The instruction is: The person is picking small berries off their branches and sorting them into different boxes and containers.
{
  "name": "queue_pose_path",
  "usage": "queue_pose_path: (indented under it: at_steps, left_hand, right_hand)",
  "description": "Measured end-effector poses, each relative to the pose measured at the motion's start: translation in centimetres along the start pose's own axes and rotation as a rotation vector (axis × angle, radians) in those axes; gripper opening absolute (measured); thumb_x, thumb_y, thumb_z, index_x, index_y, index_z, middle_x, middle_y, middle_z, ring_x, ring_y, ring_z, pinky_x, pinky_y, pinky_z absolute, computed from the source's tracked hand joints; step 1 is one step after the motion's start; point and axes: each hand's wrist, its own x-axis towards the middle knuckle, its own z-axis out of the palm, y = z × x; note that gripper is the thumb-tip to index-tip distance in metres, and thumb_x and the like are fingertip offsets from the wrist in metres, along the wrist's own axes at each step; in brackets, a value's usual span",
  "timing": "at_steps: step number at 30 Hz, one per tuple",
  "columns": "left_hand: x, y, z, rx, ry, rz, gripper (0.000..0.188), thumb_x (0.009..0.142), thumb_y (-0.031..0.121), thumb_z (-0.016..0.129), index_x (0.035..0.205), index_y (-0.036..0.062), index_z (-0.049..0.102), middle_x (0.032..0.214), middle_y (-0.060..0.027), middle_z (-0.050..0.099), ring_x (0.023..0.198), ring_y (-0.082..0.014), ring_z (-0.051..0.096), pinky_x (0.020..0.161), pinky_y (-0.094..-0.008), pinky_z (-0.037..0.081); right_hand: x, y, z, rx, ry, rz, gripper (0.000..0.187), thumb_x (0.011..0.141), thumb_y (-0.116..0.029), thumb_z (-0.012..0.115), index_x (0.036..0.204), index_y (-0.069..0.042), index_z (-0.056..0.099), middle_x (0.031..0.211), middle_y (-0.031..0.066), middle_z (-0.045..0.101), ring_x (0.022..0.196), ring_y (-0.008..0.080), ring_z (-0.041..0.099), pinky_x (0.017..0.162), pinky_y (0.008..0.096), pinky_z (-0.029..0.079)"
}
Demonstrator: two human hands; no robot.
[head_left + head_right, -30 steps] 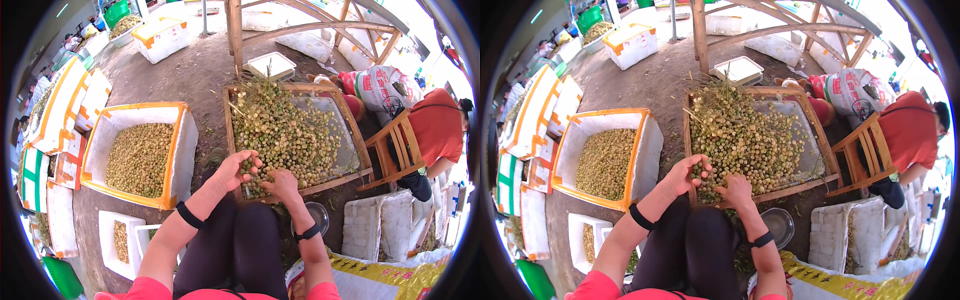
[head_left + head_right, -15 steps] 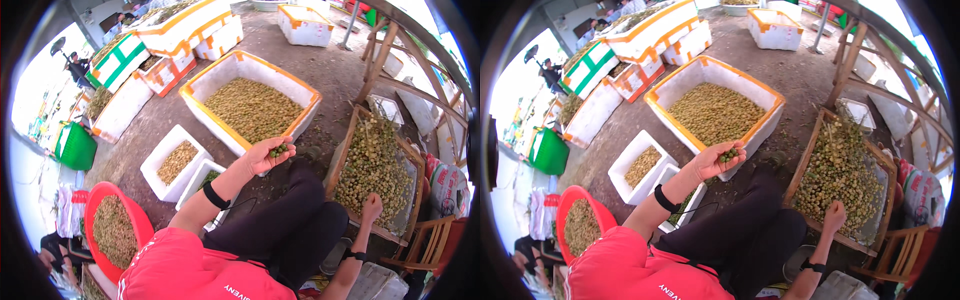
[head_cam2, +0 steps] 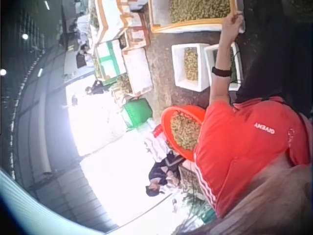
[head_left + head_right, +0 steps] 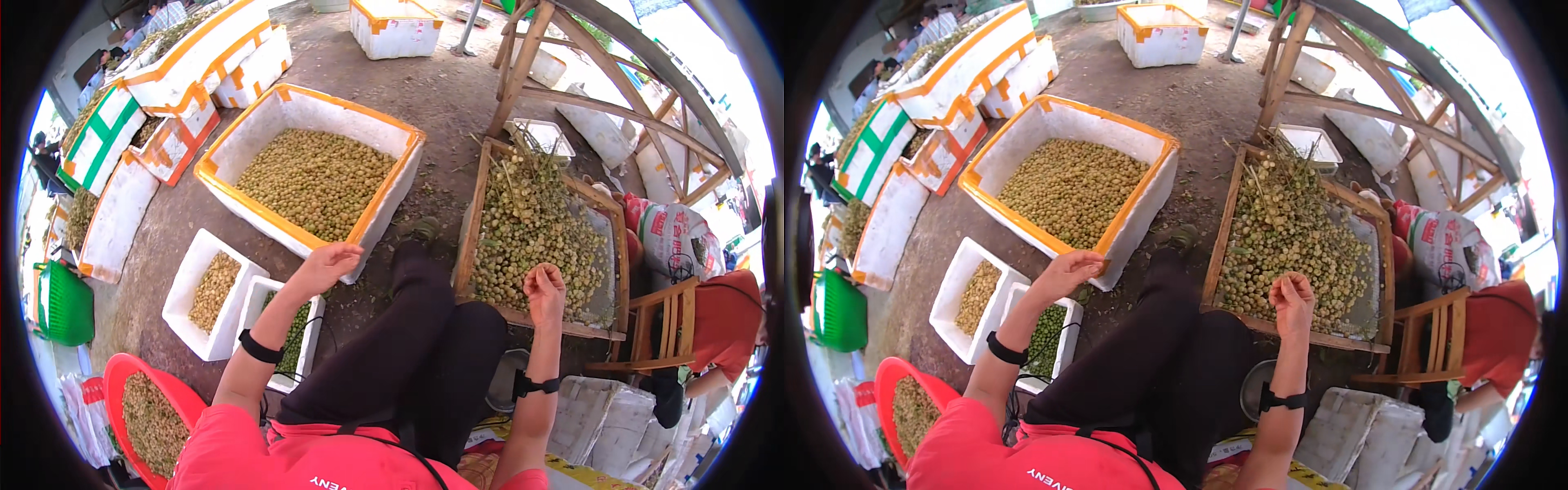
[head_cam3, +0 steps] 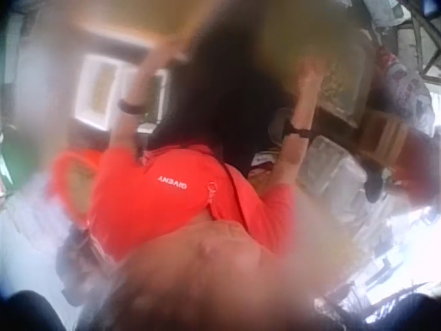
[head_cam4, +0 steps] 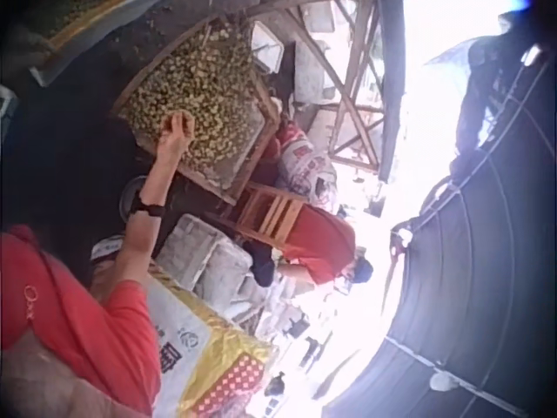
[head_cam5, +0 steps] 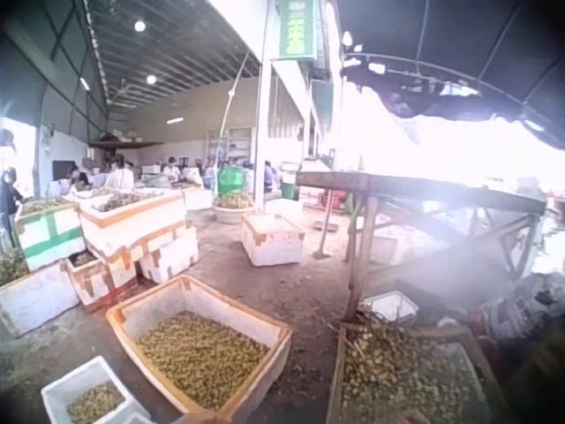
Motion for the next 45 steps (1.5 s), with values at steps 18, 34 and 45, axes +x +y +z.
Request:
queue_pose_path:
  at_steps: [18,34,45]
  left_hand:
    - [6.7,8.4,20.3,-0.518,-0.709,-0.006,0.019,0.085,0.005,0.046,0.102,-0.0019,0.051,0.086,-0.0065,0.059,0.074,-0.0098,0.058,0.069,-0.0221,0.048]
    - [5.4,4.3,5.8,-0.65,-0.336,-0.119,0.02,0.079,0.001,0.045,0.098,0.0023,0.053,0.093,-0.0073,0.056,0.081,-0.0145,0.056,0.069,-0.0239,0.047]
    - [9.2,6.7,15.1,-0.639,-0.543,-0.362,0.03,0.09,0.026,0.038,0.112,0.0063,0.045,0.098,-0.0052,0.053,0.093,-0.015,0.053,0.077,-0.0291,0.045]
  right_hand:
    - [-5.2,-3.0,2.1,0.119,-0.061,0.062,0.004,0.08,-0.005,0.054,0.079,-0.002,0.051,0.067,0.0083,0.055,0.053,0.0127,0.05,0.045,0.0229,0.036]
    - [-0.9,3.3,-6.2,-1.642,0.091,-0.123,0.016,0.071,-0.018,0.054,0.071,-0.005,0.063,0.077,0.0168,0.059,0.071,0.0324,0.057,0.063,0.0402,0.046]
    - [0.5,0.0,-3.7,-1.724,-0.127,-0.03,0.013,0.07,-0.012,0.057,0.077,-0.002,0.06,0.072,0.0127,0.059,0.066,0.0277,0.058,0.058,0.0345,0.046]
